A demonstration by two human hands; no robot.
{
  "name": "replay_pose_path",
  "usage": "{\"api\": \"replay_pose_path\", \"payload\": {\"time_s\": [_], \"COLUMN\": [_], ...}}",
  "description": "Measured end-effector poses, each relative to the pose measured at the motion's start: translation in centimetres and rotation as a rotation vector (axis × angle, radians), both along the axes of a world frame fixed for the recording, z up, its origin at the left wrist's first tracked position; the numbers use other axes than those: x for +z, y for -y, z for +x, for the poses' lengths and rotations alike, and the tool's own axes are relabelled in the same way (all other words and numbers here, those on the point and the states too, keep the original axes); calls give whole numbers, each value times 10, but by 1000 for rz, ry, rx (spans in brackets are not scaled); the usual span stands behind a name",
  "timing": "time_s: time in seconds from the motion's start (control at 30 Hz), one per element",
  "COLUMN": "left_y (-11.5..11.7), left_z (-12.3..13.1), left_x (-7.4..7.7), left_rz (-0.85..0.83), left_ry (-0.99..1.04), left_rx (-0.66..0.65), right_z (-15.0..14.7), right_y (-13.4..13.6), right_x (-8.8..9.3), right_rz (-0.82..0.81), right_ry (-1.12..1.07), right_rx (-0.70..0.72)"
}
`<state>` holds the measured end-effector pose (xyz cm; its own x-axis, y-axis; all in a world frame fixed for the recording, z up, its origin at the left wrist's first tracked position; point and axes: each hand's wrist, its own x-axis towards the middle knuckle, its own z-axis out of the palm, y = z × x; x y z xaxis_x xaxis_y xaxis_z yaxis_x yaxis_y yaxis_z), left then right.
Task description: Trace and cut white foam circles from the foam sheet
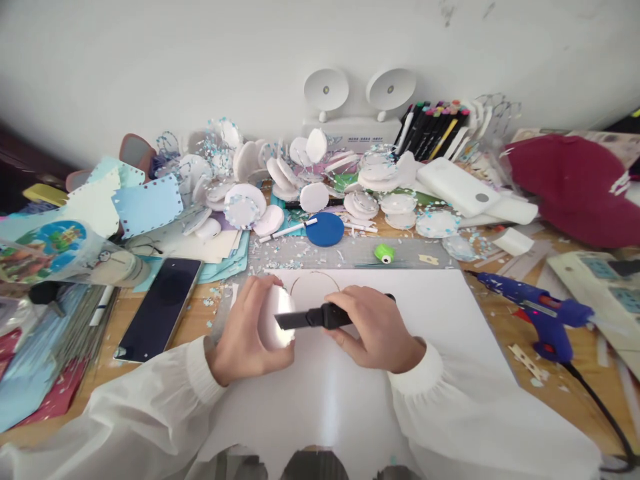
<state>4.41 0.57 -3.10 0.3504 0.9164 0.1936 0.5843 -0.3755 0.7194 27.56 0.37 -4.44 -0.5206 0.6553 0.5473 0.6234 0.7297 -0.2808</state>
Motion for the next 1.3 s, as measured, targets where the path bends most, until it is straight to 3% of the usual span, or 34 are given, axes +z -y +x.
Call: {"api": "replay_pose_path", "payload": {"time_s": [0.33,1.3], "left_y": [-1,-2], "left_z": [-1,-1], "left_x": [-5,-6], "left_rz": [87,78], "left_ry": [-46,-25], "left_rx": [-47,-79], "right_z": [-13,-13], "right_y": [5,7], "right_x": [3,4], "right_rz": [124,145], "right_ry": [43,39], "right_rx": [-40,-3]}}
